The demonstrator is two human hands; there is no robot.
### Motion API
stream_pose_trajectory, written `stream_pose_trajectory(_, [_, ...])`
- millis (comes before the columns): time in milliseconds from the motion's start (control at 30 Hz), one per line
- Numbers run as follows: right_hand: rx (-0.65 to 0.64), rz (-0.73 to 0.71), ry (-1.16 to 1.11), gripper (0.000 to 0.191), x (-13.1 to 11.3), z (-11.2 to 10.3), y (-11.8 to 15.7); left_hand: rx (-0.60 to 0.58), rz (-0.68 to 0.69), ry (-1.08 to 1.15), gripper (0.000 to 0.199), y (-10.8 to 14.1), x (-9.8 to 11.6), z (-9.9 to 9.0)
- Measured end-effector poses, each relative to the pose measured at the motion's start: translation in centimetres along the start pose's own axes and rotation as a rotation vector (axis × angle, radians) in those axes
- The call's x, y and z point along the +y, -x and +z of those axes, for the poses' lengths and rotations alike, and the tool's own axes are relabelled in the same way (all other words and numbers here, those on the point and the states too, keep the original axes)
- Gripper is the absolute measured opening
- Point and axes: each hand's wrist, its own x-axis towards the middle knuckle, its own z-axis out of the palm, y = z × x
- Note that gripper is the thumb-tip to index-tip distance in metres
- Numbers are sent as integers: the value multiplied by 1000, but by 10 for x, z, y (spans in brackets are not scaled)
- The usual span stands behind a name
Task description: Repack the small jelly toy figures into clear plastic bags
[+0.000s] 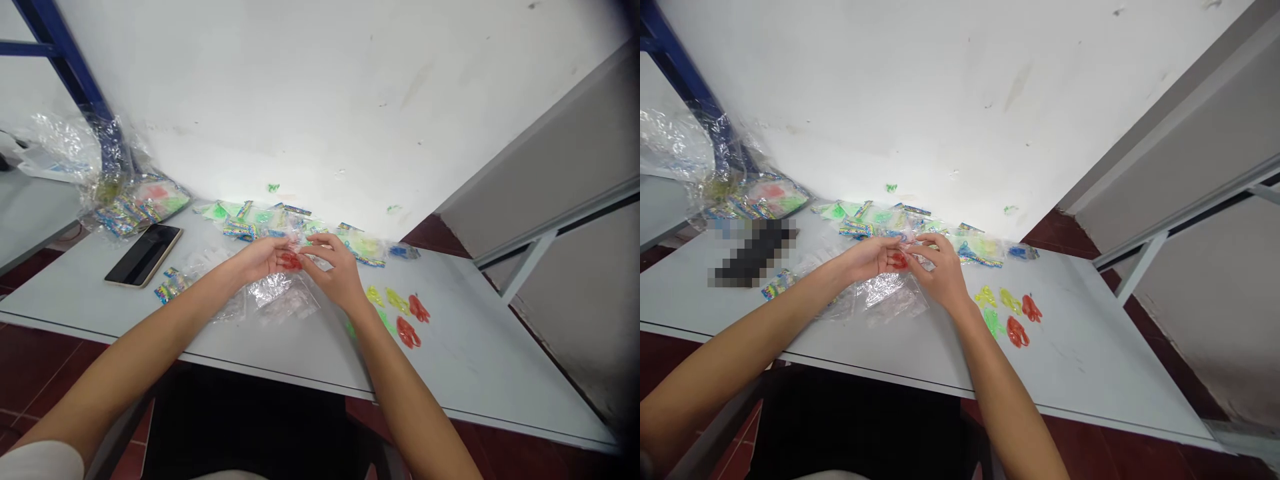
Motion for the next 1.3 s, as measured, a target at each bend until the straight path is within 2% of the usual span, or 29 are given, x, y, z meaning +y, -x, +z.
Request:
stream_pose_trajectory(200, [-57, -55, 82, 16, 2, 3, 3, 14, 29, -25, 14, 0, 1, 0])
stream_pose_trajectory(400, [-188, -96, 106, 35, 5, 2, 5, -35, 90, -27, 12, -1, -1, -3])
stream_pose_trajectory(567, [-267, -67, 79, 41, 4, -3, 5, -59, 78, -56, 15, -3, 0, -7])
stream_pose_trajectory(667, [-312, -2, -12, 45, 1, -6, 5, -84, 86, -45, 27, 0, 4, -7])
stream_pose_trajectory(733, [-260, 84, -112, 49, 0, -6, 3, -57, 84, -41, 37, 3, 8, -5])
stream_pose_trajectory(833, [-95, 352, -267, 56, 2, -2, 1, -15, 62, -46, 49, 7, 10, -3])
stream_pose_trajectory(933, [-83, 563, -385, 44, 6, 3, -1, -44, 63, -33, 47, 8, 9, -2])
stream_pose_trajectory(1033, [-108, 604, -473, 33, 9, 4, -3, -50, 64, -35, 37, 6, 6, -2])
stream_pose_trajectory(1167, [-100, 606, -473, 32, 10, 4, -3, 4, 74, -124, 16, 2, 3, -3])
stream_pose_trajectory(1300, [-85, 598, -458, 35, 9, 4, -3, 32, 92, -183, 17, 2, 2, -3])
